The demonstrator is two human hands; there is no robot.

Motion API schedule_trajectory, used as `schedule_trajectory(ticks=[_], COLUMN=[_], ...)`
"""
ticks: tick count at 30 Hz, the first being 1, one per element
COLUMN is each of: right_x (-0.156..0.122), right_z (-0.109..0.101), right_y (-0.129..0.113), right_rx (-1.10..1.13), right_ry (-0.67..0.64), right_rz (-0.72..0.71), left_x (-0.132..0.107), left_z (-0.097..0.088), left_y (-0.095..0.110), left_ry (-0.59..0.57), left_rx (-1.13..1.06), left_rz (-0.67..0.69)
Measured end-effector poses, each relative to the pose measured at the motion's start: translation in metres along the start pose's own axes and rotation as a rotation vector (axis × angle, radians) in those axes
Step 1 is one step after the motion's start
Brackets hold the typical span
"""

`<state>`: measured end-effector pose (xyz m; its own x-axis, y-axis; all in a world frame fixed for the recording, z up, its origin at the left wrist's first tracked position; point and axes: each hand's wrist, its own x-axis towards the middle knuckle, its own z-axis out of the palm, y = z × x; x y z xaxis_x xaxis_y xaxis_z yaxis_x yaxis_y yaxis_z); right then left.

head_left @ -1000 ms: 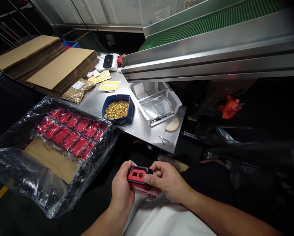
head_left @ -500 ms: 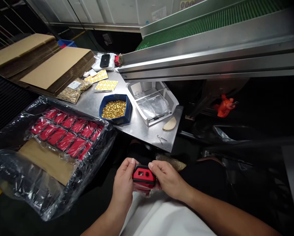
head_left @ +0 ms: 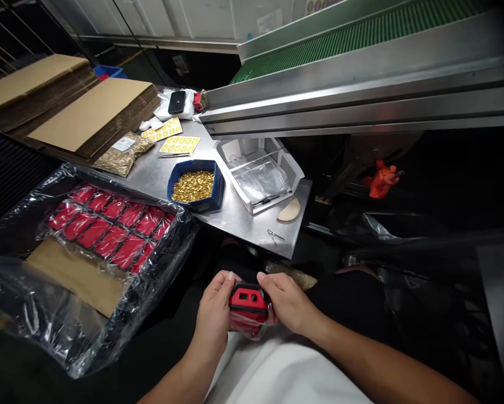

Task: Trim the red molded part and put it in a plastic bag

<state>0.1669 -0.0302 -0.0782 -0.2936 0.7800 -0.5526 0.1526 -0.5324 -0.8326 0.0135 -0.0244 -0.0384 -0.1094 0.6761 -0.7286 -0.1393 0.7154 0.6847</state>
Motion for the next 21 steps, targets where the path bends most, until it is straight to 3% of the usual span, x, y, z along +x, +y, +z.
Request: schedule_trajectory(ticks=[5, 10, 12, 18, 21], right_x=[0.003, 0.007, 0.007, 0.010, 0.011], right_z=[0.000, 0.003, 0.003, 0.005, 0.006], right_y=[-0.002, -0.002, 0.000, 0.013, 0.014], right_rx=[0.096, 0.035, 0.019, 0.139, 0.223], right_ry=[-0.067, 0.007, 0.008, -0.026, -0.016], right_rz=[0.045, 0.109, 0.103, 0.071, 0.073], left_x=[0.003, 0.005, 0.006, 0.012, 0.016], left_z=[-0.001, -0.005, -0.007, -0.008, -0.007], left_y=[-0.002, -0.013, -0.016, -0.007, -0.004], left_ry=[0.012, 0.011, -0.001, -0.014, -0.012], left_rx=[-0.022, 0.068, 0.115, -0.040, -0.109], left_rz=[0.022, 0.237, 0.260, 0.056, 0.029])
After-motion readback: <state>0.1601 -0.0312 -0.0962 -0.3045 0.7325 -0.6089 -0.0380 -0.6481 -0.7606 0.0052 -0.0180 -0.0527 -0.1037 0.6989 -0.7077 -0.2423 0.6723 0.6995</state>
